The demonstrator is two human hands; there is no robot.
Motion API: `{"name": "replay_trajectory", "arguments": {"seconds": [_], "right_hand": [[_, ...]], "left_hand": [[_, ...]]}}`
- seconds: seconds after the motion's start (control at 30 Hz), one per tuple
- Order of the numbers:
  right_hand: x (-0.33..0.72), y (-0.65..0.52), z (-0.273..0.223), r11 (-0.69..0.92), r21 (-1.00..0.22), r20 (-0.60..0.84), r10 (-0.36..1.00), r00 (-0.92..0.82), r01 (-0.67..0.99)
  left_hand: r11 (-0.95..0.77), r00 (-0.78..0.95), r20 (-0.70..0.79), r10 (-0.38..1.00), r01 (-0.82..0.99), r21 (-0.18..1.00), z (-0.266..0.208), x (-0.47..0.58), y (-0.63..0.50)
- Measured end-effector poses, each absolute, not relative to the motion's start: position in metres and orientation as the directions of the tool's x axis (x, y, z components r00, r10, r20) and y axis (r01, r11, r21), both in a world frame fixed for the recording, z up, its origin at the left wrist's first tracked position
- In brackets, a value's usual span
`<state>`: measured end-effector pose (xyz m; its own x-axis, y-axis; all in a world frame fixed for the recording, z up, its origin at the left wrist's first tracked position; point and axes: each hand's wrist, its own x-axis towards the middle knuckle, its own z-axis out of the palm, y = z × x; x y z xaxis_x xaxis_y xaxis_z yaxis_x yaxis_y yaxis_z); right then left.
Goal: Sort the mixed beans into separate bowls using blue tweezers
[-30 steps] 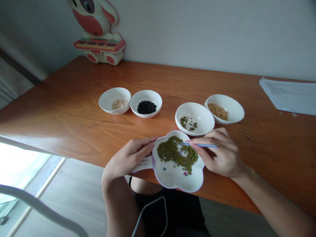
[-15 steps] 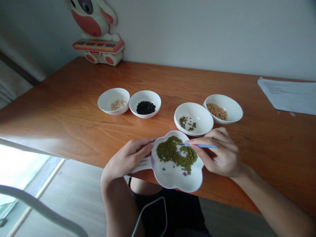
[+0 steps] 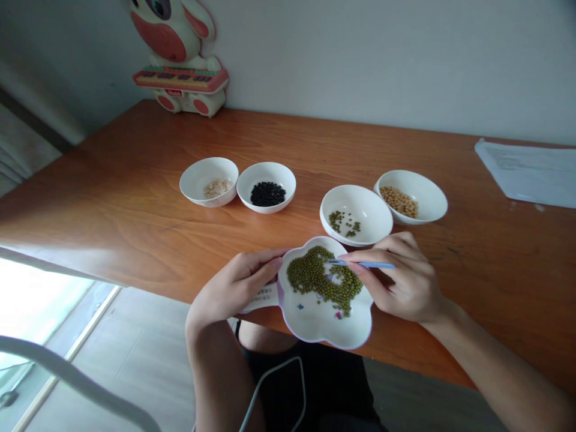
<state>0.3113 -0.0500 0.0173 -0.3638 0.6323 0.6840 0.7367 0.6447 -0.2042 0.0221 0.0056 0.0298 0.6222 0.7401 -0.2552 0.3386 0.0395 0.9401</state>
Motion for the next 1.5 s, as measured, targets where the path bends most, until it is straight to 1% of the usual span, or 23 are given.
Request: {"name": "replay_trajectory", "arguments": {"seconds": [0.5,0.93,1.13,1.27,1.33,1.4,1.5], "right_hand": [[0.31,-0.051,0.016,0.617,-0.257,0.657,0.676,-0.334,0.744],[0.308,-0.049,0.017,0.605,-0.248,0.669,0.672,-0.318,0.756],[0.313,-0.054,0.019,0.606,-0.262,0.745,0.622,-0.242,0.751],[0.324,-0.059,0.018,0.489,-0.257,0.802,0.589,-0.098,0.833],[0.328,-0.059,0.018,0.423,-0.266,0.808,0.588,-0.039,0.866],[0.329,-0.058,0.019,0.403,-0.266,0.808,0.589,-0.026,0.876],[0.323,-0.055,0.023,0.479,-0.258,0.802,0.591,-0.091,0.839]], "left_hand": [[0.073,0.62,-0.284,0.731,0.343,0.937,0.032,0.023,0.004],[0.075,0.62,-0.283,0.731,0.339,0.938,0.032,0.022,0.004],[0.071,0.623,-0.285,0.729,0.345,0.936,0.034,0.022,0.004],[0.057,0.619,-0.278,0.735,0.353,0.934,0.034,0.022,0.004],[0.053,0.621,-0.276,0.734,0.353,0.934,0.033,0.022,0.004],[0.054,0.621,-0.276,0.733,0.351,0.935,0.033,0.022,0.004],[0.039,0.613,-0.263,0.745,0.353,0.935,0.032,0.022,0.004]]}}
